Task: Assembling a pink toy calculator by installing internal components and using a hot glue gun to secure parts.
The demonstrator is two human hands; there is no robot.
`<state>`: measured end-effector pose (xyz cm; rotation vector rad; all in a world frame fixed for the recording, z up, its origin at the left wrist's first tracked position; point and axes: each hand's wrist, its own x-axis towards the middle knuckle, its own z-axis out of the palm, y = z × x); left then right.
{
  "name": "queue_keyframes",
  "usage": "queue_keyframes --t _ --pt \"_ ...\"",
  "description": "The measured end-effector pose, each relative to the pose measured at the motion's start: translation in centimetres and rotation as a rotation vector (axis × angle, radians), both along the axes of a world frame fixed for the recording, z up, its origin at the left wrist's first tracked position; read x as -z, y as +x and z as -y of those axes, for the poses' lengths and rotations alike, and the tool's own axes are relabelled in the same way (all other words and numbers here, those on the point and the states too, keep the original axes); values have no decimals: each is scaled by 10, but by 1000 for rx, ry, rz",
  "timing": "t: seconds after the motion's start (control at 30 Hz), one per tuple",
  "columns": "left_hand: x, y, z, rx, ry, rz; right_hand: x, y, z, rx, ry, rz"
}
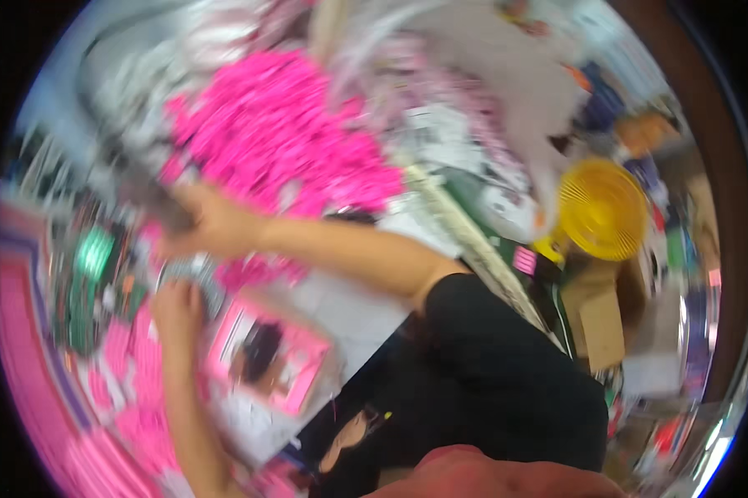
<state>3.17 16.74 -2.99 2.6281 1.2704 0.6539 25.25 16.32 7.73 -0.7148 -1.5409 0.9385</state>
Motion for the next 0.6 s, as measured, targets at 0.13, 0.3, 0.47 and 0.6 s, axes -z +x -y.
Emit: queue_keyframes --t 0.13,0.3,0.47,0.6 --pt "-19 5 -3 9 73 -101 -8 3 11 -41 -67 -73" --pt "-31 0 16 -53 -130 164 -6 1 24 -96 -151 -137" --pt "-54 -1 102 21 -291 445 -30 -26 73 -193 -274 -482" --pt "-36 -10 138 -124 -602 720 -29 -53 89 -210 -59 -476"
